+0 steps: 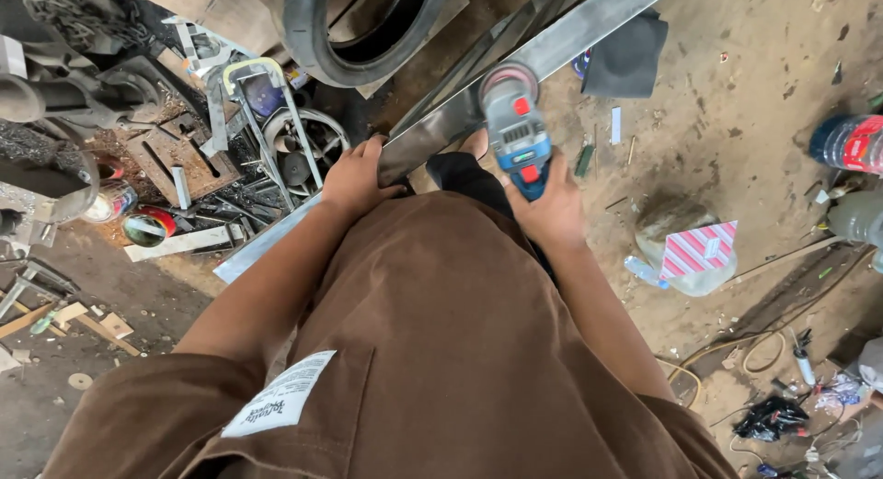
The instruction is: Polishing a long rectangular metal frame using a handheld angle grinder
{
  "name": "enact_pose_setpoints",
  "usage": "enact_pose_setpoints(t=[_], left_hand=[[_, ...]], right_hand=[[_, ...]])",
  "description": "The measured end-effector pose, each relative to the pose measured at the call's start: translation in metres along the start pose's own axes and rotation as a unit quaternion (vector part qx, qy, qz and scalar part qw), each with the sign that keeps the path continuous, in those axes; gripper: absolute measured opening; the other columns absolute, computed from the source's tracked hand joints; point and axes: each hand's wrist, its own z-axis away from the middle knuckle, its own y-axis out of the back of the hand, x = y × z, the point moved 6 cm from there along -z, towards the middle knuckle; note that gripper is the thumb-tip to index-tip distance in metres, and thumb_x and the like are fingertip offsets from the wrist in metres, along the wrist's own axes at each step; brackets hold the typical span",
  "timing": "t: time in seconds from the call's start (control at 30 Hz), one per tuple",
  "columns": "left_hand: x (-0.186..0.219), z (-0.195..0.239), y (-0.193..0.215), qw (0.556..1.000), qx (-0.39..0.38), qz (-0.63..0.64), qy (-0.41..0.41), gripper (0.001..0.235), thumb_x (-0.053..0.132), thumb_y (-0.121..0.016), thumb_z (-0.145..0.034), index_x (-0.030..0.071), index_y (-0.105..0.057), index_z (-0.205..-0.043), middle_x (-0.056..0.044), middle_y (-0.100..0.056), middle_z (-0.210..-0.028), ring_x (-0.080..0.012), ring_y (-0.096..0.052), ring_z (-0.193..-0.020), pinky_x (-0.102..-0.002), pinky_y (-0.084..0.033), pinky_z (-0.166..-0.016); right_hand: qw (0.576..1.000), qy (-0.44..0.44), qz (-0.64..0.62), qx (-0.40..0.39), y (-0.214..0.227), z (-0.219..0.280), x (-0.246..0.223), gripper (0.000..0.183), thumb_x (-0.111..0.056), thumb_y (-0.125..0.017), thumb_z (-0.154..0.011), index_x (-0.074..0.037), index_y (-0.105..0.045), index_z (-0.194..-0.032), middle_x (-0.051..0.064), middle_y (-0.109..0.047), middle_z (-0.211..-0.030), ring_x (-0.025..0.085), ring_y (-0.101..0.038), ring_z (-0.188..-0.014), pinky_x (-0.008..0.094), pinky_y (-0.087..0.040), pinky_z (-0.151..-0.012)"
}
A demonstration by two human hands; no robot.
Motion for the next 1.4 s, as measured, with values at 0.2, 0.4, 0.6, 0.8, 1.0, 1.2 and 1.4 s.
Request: enact_pose_setpoints(t=[0.2,0.4,0.6,0.8,1.0,1.2,1.4], left_hand=[[-0.007,-0.006,-0.009,1.000,-0.001,-0.019,0.006,0.091,0.040,-0.083,-0.085,0.010,-0.033,-0.154,-0.021,-0.047,-0.151,-0.0470,-0.053,-0.133,-0.051,-0.052,-0.109],[-0.008,-0.008,-0.007,1.000,-0.006,-0.022,0.000,0.092,0.041,-0.083,-0.084,0.009,-0.033,-0.154,-0.021,-0.048,-0.150,-0.0474,-0.054,-0.132,-0.051,-0.052,-0.109],[-0.009,-0.012,-0.005,1.000,-0.009,-0.027,-0.001,0.090,0.037,-0.082,-0.087,0.008,-0.031,-0.155,-0.023,-0.048,-0.150,-0.0478,-0.054,-0.132,-0.052,-0.052,-0.109],[-0.018,-0.018,-0.010,1.000,0.004,-0.025,-0.012,0.091,0.037,-0.083,-0.085,0.011,-0.030,-0.154,-0.021,-0.050,-0.147,-0.0486,-0.056,-0.129,-0.052,-0.053,-0.107],[-0.016,-0.014,-0.006,1.000,0.003,-0.016,-0.007,0.088,0.035,-0.083,-0.086,0.010,-0.032,-0.153,-0.021,-0.051,-0.146,-0.0483,-0.055,-0.130,-0.052,-0.054,-0.106],[-0.011,-0.014,0.003,1.000,-0.004,-0.030,-0.007,0.088,0.033,-0.083,-0.086,0.009,-0.033,-0.154,-0.021,-0.049,-0.148,-0.0478,-0.053,-0.132,-0.050,-0.053,-0.107],[-0.005,-0.007,0.013,1.000,-0.011,-0.016,0.003,0.080,0.025,-0.077,-0.091,0.008,-0.032,-0.155,-0.022,-0.047,-0.149,-0.0479,-0.053,-0.133,-0.052,-0.055,-0.105]], right_hand=[[0.998,0.055,0.011,-0.013,-0.008,0.013,-0.010,0.076,-0.047,-0.073,-0.086,-0.008,-0.041,-0.143,0.024,-0.064,-0.113,0.052,-0.069,-0.093,0.063,-0.059,-0.076],[0.995,0.096,0.026,0.009,-0.020,0.011,0.001,0.075,-0.051,-0.070,-0.089,-0.009,-0.040,-0.143,0.016,-0.059,-0.109,0.050,-0.070,-0.079,0.059,-0.061,-0.068],[0.981,0.173,0.089,0.002,-0.049,0.018,0.001,0.085,-0.072,-0.061,-0.084,-0.015,-0.041,-0.144,0.011,-0.059,-0.110,0.043,-0.072,-0.072,0.053,-0.063,-0.068],[0.964,0.210,0.152,-0.053,-0.065,0.024,0.001,0.091,-0.070,-0.062,-0.079,-0.020,-0.035,-0.149,0.005,-0.054,-0.119,0.039,-0.074,-0.077,0.049,-0.065,-0.072],[0.987,0.092,0.110,-0.070,-0.049,0.016,-0.002,0.092,-0.066,-0.066,-0.082,-0.014,-0.033,-0.150,0.015,-0.055,-0.120,0.053,-0.070,-0.080,0.063,-0.060,-0.076],[0.998,0.039,0.053,0.007,-0.013,0.002,-0.005,0.080,-0.050,-0.071,-0.086,-0.011,-0.035,-0.145,0.014,-0.060,-0.109,0.049,-0.071,-0.081,0.059,-0.060,-0.072],[0.993,0.089,0.070,0.028,-0.037,0.009,0.002,0.084,-0.057,-0.074,-0.080,-0.011,-0.043,-0.144,0.017,-0.065,-0.100,0.049,-0.071,-0.076,0.060,-0.059,-0.069]])
